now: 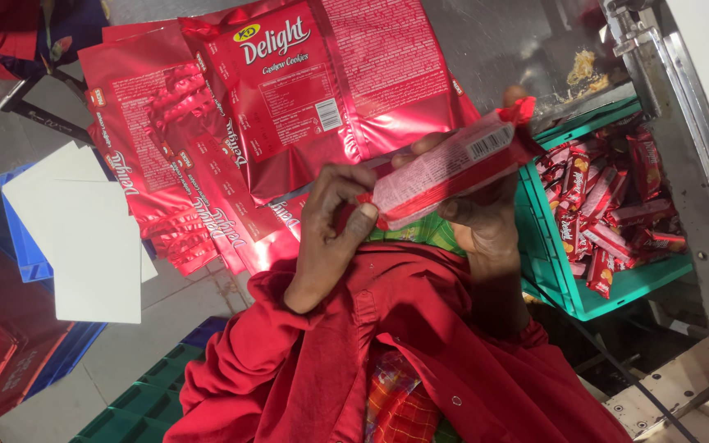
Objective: The person repeatedly picks red Delight cookie packets from a table and places them into a green plastic crate. The person also stacks the packets on the table and moves them around during the process.
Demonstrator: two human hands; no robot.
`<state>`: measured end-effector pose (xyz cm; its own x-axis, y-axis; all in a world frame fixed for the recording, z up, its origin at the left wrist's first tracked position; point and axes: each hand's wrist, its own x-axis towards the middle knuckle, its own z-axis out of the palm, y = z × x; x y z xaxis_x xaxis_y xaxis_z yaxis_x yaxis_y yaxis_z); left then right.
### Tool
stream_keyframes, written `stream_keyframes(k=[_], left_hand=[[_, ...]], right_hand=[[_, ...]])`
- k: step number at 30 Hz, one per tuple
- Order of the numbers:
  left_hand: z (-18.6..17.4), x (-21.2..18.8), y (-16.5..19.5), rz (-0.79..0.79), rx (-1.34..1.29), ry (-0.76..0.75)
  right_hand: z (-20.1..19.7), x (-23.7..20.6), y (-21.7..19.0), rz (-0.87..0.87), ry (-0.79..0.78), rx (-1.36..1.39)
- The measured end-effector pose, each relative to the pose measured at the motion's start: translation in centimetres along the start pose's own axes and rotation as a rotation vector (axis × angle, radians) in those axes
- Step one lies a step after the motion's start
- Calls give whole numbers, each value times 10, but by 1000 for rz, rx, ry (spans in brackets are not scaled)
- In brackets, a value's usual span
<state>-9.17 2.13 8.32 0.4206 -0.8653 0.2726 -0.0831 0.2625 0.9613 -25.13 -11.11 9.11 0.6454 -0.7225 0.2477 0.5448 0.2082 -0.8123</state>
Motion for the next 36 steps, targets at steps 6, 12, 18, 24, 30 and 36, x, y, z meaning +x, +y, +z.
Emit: stream_keyframes(k=[6,12,18,24,30,36], left_hand=[[8,2,-14,-127,-513,49],[-1,8,-9,-197,-707,165],[-1,18,6,-186,-810,128],[17,15,6,98,-306,277],[29,8,4,119,-201,237],[31,22,-8,41,34,6]], right_hand=[[9,2,13,-344,199,-358],[10,9,27,-360,105,-462],[26,9,18,-292,135,-877],[35,0,25,-355,10,-886],[5,-7,42,-352,48,-853],[-54,-4,14,-214,83,-948]])
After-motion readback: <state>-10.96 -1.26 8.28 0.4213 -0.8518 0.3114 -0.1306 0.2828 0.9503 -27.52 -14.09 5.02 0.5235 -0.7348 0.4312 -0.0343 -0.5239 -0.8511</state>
